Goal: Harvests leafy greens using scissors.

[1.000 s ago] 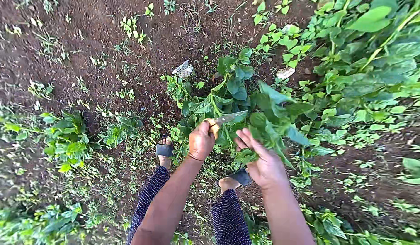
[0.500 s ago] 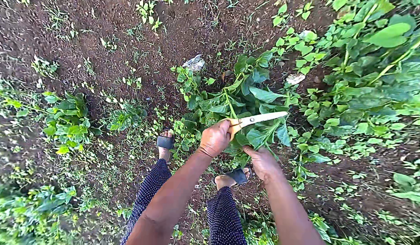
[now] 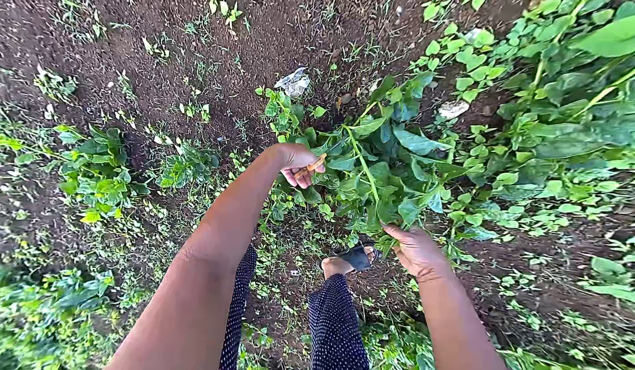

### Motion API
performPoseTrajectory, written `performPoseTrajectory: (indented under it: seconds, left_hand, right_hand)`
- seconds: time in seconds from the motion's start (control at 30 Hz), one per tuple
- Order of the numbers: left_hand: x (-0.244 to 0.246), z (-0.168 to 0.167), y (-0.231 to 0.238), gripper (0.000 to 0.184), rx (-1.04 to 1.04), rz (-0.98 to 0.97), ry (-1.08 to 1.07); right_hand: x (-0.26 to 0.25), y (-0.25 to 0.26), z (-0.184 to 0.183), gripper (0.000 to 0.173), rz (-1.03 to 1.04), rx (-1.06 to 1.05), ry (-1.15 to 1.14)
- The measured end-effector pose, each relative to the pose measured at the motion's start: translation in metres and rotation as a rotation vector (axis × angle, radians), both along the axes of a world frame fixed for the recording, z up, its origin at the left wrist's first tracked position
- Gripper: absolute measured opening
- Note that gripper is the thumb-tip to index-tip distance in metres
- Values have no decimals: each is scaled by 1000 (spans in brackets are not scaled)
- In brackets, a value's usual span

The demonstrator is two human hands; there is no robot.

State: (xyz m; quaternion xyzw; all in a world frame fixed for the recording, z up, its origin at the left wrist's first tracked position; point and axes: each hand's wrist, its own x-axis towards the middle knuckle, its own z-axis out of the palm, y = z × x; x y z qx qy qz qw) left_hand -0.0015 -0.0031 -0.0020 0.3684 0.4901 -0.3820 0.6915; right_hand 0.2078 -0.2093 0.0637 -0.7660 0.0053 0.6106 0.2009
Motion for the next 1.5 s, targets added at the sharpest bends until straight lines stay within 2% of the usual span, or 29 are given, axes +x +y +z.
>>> performPoseTrajectory:
  seconds: [0.33,0.57,0.63,0.73,0.8,0.87,0.97,1.1,1.23,1.3,1.4,1.5]
  left_hand:
    - [29,-1,29,37,28,-107,116]
    - [42,-13,28,43,-21,-5,121]
    - [42,-12,25,37,-20,10,88]
    - [41,-11,21,27,51,-69,53]
    - [37,-11,24,24,112,-110,58]
    - [22,-4,26,25,157,-67,43]
    - [-29,13,17,28,223,42,17]
    - [-113,17,-37,32,216,165,84]
    - [-173,-16,-132,45,306,135,231]
    - [-181,-26,-171,48,316,106,288]
    - [-184,-45,-221,56,324,134,376]
    - [-169,-55,-241,54,371,87,401]
  right_hand:
    - [-6,-11,-1,33,34,44,-17]
    - [-12,-11,3,34,55,34,-35]
    - [-12,-9,2,32,56,40,-39]
    - [-10,-9,3,35,72,27,-45]
    - [-5,-10,5,34,46,44,-55]
    - [6,-13,11,29,-45,115,-43]
    - [32,-17,27,24,-217,292,76]
    - [66,-48,63,24,-333,546,278]
    - [54,-96,114,31,-414,678,428]
    - [38,-121,132,30,-509,656,503]
    - [11,-155,137,27,-712,635,562]
    - [-8,-181,130,22,-848,510,556]
